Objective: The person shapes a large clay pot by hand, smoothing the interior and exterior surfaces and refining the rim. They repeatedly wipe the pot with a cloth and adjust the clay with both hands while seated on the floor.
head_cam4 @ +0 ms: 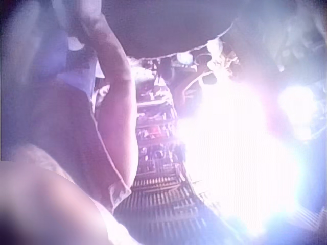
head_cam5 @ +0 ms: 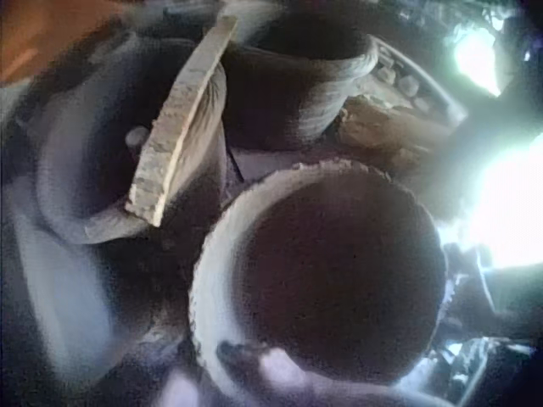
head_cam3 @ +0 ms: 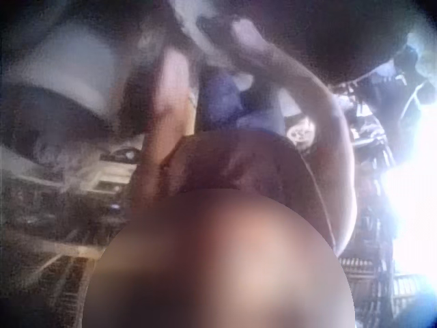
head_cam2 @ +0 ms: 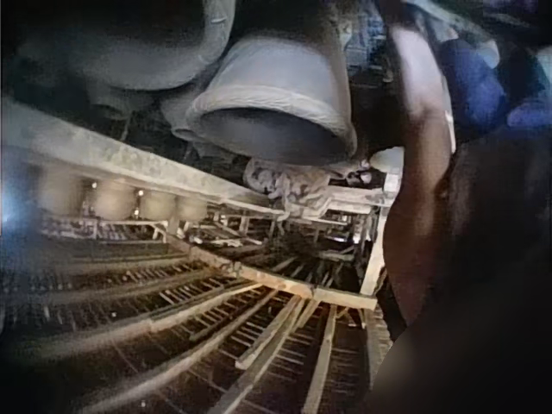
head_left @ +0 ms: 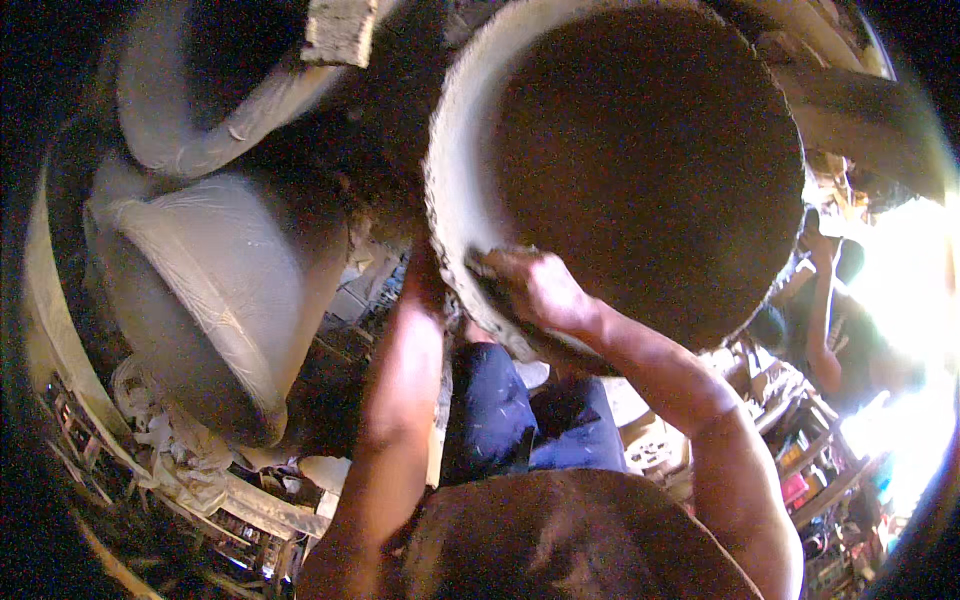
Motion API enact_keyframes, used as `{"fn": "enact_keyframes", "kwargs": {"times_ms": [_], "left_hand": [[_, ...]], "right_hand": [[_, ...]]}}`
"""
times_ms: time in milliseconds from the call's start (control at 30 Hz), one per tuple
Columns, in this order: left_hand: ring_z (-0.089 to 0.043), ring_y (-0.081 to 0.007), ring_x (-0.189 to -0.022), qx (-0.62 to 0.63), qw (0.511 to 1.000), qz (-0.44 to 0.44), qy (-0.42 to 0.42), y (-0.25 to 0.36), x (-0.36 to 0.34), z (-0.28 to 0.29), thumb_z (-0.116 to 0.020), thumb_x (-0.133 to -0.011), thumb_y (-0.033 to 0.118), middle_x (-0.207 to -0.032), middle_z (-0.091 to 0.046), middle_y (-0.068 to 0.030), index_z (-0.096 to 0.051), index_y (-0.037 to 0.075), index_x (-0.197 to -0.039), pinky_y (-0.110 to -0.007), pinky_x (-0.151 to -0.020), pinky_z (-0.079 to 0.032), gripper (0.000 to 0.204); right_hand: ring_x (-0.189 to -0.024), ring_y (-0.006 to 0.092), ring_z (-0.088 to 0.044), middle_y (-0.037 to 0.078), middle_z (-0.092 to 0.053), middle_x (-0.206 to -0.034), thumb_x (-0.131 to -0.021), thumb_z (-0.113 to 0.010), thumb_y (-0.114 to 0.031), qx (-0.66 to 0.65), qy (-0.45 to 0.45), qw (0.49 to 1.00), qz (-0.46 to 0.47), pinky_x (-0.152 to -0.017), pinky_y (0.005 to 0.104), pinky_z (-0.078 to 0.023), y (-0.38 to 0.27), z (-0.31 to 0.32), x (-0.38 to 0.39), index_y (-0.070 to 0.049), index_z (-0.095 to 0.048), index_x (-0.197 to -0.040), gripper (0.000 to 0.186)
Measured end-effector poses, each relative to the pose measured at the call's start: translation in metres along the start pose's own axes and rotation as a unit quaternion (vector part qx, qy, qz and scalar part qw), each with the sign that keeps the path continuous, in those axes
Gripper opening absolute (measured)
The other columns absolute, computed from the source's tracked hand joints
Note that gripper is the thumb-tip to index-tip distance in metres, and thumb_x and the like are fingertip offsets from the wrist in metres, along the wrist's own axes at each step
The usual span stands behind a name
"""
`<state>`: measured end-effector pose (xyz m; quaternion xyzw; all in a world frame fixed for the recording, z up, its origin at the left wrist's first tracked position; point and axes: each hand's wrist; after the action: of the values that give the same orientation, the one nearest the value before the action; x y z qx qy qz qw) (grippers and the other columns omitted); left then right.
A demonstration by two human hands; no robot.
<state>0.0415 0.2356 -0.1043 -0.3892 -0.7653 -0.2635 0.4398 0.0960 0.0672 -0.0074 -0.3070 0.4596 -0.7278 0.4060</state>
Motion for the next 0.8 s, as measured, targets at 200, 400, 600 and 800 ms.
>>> {"fn": "enact_keyframes", "kwargs": {"times_ms": [200,400,600,800], "left_hand": [[-0.032,-0.0214,-0.135,-0.010,1.000,-0.012,0.027,0.003,0.007,0.005,-0.049,-0.094,0.033,-0.142,-0.043,-0.0124,-0.048,0.007,-0.134,-0.036,-0.112,-0.026,0.048],[-0.032,-0.0215,-0.135,-0.024,0.998,-0.042,0.045,-0.014,0.014,-0.020,-0.049,-0.095,0.033,-0.142,-0.042,-0.0124,-0.048,0.007,-0.135,-0.036,-0.112,-0.026,0.048],[-0.032,-0.0216,-0.135,-0.003,1.000,-0.028,0.008,0.013,0.011,-0.004,-0.049,-0.095,0.034,-0.142,-0.042,-0.0123,-0.047,0.007,-0.135,-0.037,-0.112,-0.026,0.049],[-0.032,-0.0217,-0.135,-0.018,0.997,-0.058,0.049,0.005,0.017,-0.008,-0.048,-0.095,0.035,-0.143,-0.042,-0.0123,-0.047,0.007,-0.135,-0.037,-0.112,-0.025,0.049]], "right_hand": [[-0.096,0.0390,-0.062,0.021,-0.065,-0.103,-0.071,-0.059,-0.004,0.024,0.071,0.988,-0.132,-0.083,0.0461,-0.051,0.048,0.022,-0.074,-0.005,-0.062,-0.112,0.041],[-0.077,0.0400,-0.065,0.022,-0.066,-0.087,-0.072,-0.057,-0.010,0.087,0.131,0.972,-0.173,-0.070,0.0498,-0.054,0.086,-0.012,-0.110,-0.004,-0.065,-0.097,0.027],[-0.103,0.0386,-0.060,0.020,-0.063,-0.112,-0.073,-0.061,-0.001,-0.037,-0.022,0.999,-0.011,-0.090,0.0430,-0.049,-0.005,0.015,0.006,-0.005,-0.064,-0.114,0.042],[-0.090,0.0420,-0.062,0.025,-0.064,-0.098,-0.076,-0.061,-0.013,0.067,0.131,0.960,-0.237,-0.081,0.0455,-0.052,0.088,0.014,-0.115,-0.003,-0.064,-0.103,0.029]]}}
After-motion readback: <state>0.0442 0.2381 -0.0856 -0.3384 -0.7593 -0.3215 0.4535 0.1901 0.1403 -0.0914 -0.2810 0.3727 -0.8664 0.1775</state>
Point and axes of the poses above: each hand's wrist, its own x-axis away from the middle knuckle, its own z-axis out of the back of the hand, y = z × x
